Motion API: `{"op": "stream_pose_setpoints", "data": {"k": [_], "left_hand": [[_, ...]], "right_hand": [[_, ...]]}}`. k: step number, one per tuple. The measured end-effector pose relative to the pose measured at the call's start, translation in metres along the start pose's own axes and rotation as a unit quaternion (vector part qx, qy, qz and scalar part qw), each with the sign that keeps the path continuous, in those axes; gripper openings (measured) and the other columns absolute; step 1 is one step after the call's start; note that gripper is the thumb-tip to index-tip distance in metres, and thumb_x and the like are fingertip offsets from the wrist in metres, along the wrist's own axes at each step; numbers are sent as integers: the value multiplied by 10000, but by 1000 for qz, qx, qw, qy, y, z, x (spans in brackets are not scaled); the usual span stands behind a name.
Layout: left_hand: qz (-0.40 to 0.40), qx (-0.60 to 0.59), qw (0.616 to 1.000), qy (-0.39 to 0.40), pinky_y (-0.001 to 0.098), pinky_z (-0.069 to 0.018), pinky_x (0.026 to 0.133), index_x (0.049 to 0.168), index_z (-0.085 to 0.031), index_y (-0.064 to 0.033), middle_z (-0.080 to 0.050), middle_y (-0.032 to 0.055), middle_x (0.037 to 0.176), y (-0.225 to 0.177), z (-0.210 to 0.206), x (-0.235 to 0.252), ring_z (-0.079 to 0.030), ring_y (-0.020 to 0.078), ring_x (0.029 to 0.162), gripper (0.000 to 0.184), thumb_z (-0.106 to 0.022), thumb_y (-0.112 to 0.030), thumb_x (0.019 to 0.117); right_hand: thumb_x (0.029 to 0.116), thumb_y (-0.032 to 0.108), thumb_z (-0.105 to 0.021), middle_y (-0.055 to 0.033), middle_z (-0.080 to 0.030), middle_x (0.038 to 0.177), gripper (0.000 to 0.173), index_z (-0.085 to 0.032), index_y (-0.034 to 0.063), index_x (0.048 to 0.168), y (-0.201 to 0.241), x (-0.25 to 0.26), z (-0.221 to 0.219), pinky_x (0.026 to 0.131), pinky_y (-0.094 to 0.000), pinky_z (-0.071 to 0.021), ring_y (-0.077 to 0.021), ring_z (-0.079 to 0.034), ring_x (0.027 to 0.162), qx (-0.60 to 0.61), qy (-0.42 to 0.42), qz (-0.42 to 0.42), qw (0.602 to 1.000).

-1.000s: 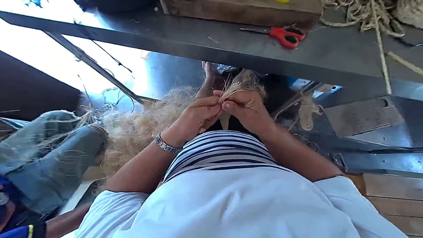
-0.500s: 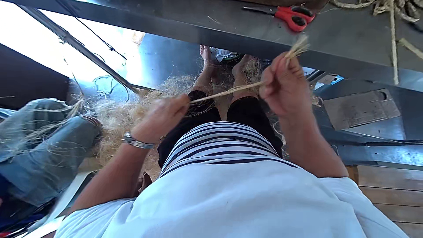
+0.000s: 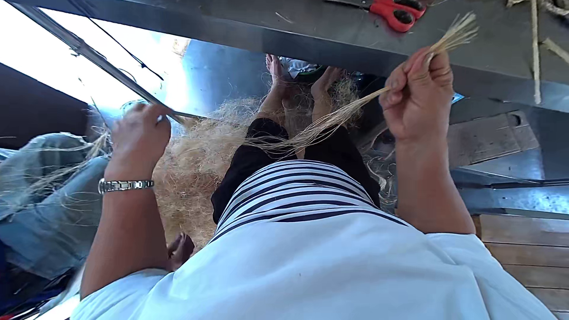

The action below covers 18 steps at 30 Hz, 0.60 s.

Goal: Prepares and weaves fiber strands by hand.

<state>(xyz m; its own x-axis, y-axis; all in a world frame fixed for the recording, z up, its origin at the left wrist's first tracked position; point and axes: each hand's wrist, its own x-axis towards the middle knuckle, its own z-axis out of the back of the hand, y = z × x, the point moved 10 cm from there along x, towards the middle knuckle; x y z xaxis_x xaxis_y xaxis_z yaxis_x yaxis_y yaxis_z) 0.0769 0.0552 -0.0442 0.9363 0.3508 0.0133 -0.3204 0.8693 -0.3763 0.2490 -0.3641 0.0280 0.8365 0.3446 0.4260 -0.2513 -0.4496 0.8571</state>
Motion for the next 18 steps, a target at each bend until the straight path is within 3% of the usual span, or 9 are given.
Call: {"op": "stream_pose_setpoints", "data": {"k": [1,3,5,7,9,11,13,15,18], "left_hand": [[-43,-41,998,-27,805,-337,984,1323,-611,29,-536,380,1345,-31,14,5,-488,610,1260,387,-420,-191,1070],[-164,-136,975,-67,603,-408,1039,1324,-620,4,-559,284,1353,-98,28,8,-526,414,1275,418,-406,-225,1048],[-297,-254,918,-68,421,-420,1087,1314,-616,29,-585,206,1353,-166,24,7,-532,247,1288,450,-387,-233,1030],[-375,-378,847,1,356,-415,1120,1377,-552,60,-597,144,1369,-219,3,6,-530,165,1306,519,-369,-300,1051],[-356,-490,785,130,294,-482,1024,1417,-486,35,-645,45,1239,-251,-29,3,-597,79,1151,518,-370,-309,1048],[-287,-564,730,256,218,-545,703,1268,-511,-62,-618,-54,852,-264,-62,-7,-611,28,743,331,-336,-242,1053],[-219,-588,695,351,153,-394,469,1092,-543,-122,-471,-94,651,-259,-87,-19,-440,3,509,240,-308,-165,1075],[-193,-568,700,386,117,-304,433,1021,-567,-139,-431,-117,627,-238,-99,-26,-362,-32,477,250,-322,-141,1067],[-164,-551,728,373,100,-285,443,959,-574,-183,-449,-142,635,-204,-101,-31,-347,-58,486,253,-344,-139,1054]], "right_hand": [[1111,121,-369,71,-627,700,254,-558,163,947,-1,1,-12,558,-182,-530,-33,-592,576,1,20,-1,1000],[1107,112,-376,70,-628,703,244,-560,157,953,-3,1,-39,552,-185,-521,-33,-587,575,10,56,-2,998],[1104,103,-373,70,-632,713,243,-554,158,953,-5,0,-65,554,-178,-519,-28,-588,584,25,89,-7,996],[1102,94,-381,59,-633,715,237,-553,149,948,-5,0,-83,551,-174,-520,-29,-591,582,54,109,-10,993],[1101,90,-385,44,-624,708,239,-555,135,938,-4,3,-88,553,-184,-515,-40,-583,579,68,111,-5,991],[1107,97,-363,44,-621,708,257,-553,135,938,0,10,-77,562,-191,-518,-46,-581,585,52,91,3,994],[1114,109,-317,63,-605,691,295,-537,148,923,9,19,-49,570,-184,-521,-34,-571,578,19,46,11,999],[1127,132,-265,69,-586,660,322,-512,148,919,20,27,-9,569,-176,-523,-27,-566,562,9,-17,19,1000],[1137,149,-202,38,-553,631,349,-475,128,922,33,30,41,551,-187,-523,-55,-548,528,35,-97,44,994]]}}
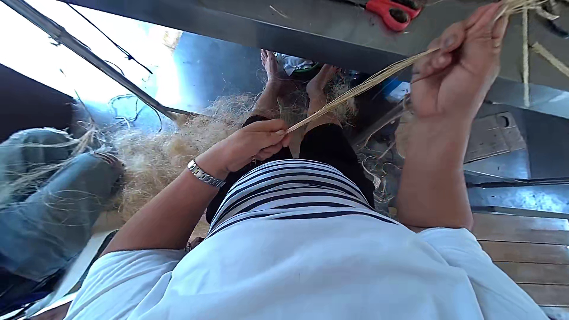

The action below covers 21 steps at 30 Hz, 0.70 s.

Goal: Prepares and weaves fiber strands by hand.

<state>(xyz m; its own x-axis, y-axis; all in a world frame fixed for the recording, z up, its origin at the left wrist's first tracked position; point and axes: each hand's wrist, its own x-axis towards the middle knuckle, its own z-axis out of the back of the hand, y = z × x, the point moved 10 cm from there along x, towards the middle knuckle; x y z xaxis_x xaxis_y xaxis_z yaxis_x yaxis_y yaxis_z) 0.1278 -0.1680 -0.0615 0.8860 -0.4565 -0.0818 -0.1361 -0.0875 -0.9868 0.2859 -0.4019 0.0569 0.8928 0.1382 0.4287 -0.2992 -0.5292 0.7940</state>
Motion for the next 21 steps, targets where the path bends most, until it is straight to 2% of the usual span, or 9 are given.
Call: {"op": "stream_pose_setpoints", "data": {"k": [3,7,10,12,16,18,21], "left_hand": [[-8,6,999,-45,106,-286,451,908,-580,-205,-454,-140,630,2,14,-15,-348,-55,489,271,-357,-131,1043],[-15,40,994,-105,122,-317,458,887,-559,-198,-447,-130,618,3,26,-19,-371,-38,487,256,-380,-131,1056],[0,140,978,-157,128,-312,465,886,-553,-157,-426,-118,611,4,40,-19,-371,-34,486,233,-405,-119,1062],[11,208,964,-163,141,-297,487,885,-563,-129,-418,-107,627,5,50,-21,-363,-30,511,233,-420,-123,1070],[10,341,928,-149,198,-349,598,934,-603,-87,-482,-66,741,7,74,-40,-416,-7,636,234,-427,-167,1067],[6,364,916,-170,175,-359,611,935,-602,-94,-487,-82,755,3,90,-56,-423,-34,652,232,-428,-181,1061],[32,367,902,-226,188,-415,723,962,-604,-84,-517,-75,834,1,120,-88,-473,-39,756,214,-446,-187,1063]], "right_hand": [[1140,156,-204,23,-542,626,363,-475,119,900,0,-3,14,537,-188,-518,-68,-545,519,20,-20,10,1000],[1140,154,-234,26,-557,640,343,-482,128,904,-21,-6,22,546,-184,-525,-63,-563,537,22,-31,-15,999],[1143,173,-251,38,-544,642,322,-475,141,914,-41,-6,39,542,-170,-513,-50,-548,530,28,-75,-55,995],[1144,188,-264,43,-543,638,319,-478,148,911,-45,-6,52,531,-165,-503,-45,-538,518,32,-106,-68,992],[1142,177,-287,35,-544,630,313,-481,134,899,-38,-8,76,520,-166,-508,-43,-537,507,16,-141,-54,988],[1140,173,-296,39,-537,626,294,-476,136,910,-31,-7,85,518,-161,-503,-38,-529,502,5,-153,-46,987],[1141,190,-309,52,-512,598,263,-463,143,933,-21,-6,103,500,-158,-484,-35,-510,483,-4,-175,-31,984]]}}
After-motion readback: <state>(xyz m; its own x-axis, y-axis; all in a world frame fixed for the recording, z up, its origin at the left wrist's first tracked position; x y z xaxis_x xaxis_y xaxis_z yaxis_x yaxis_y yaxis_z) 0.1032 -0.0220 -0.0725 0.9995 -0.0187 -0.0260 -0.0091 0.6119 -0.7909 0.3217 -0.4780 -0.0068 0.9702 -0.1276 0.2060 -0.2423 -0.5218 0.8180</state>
